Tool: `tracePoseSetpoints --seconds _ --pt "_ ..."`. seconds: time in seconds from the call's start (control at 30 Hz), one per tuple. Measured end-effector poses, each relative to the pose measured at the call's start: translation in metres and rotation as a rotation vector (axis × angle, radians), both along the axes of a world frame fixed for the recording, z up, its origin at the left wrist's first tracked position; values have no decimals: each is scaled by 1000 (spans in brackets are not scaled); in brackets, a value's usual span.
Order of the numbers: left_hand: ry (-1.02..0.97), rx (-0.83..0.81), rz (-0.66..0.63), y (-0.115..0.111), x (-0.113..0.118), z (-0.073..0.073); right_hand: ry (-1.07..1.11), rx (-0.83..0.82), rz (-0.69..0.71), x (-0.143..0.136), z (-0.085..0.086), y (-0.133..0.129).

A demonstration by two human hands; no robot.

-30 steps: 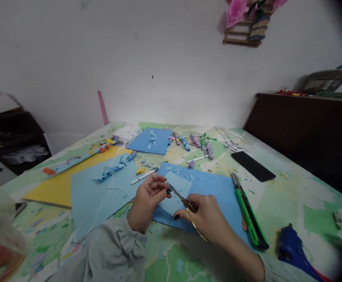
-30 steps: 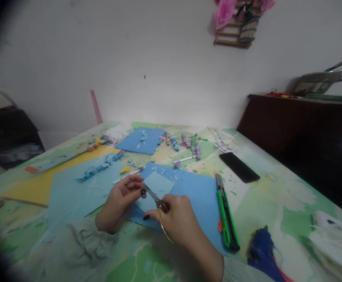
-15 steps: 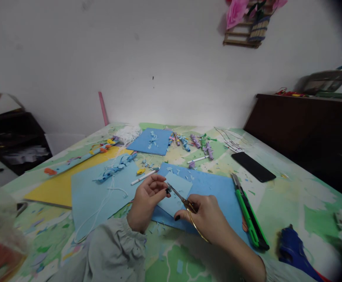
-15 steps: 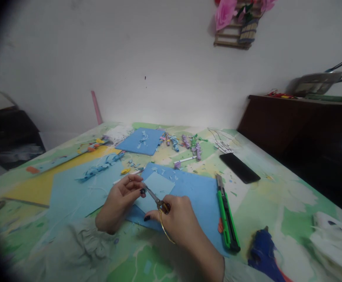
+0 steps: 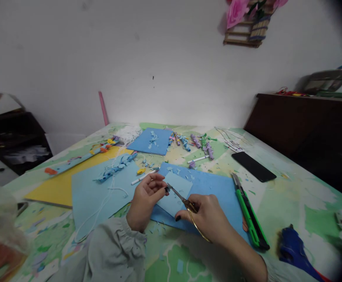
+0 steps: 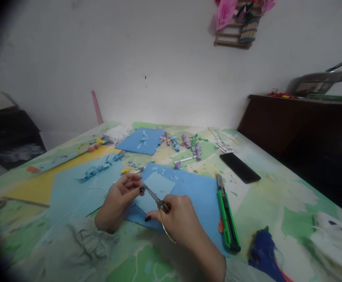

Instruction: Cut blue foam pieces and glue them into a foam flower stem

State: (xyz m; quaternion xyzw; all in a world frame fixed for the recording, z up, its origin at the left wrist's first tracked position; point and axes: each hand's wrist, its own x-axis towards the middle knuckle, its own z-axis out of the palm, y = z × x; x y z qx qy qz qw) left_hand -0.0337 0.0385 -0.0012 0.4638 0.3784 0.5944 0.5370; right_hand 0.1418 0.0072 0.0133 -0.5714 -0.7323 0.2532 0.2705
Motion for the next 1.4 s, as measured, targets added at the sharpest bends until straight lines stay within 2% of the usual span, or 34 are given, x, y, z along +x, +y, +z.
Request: tracePoseSetpoints --seconds 0.37,0.7,1.4 --pt "4 -4 25 0 0 2 -39 23 22 0 4 -1" --pt "-5 6 36 2 -1 -2 -60 23 10 2 2 -1" --pt "-6 -58 27 2 -2 2 -160 64 10 6 2 2"
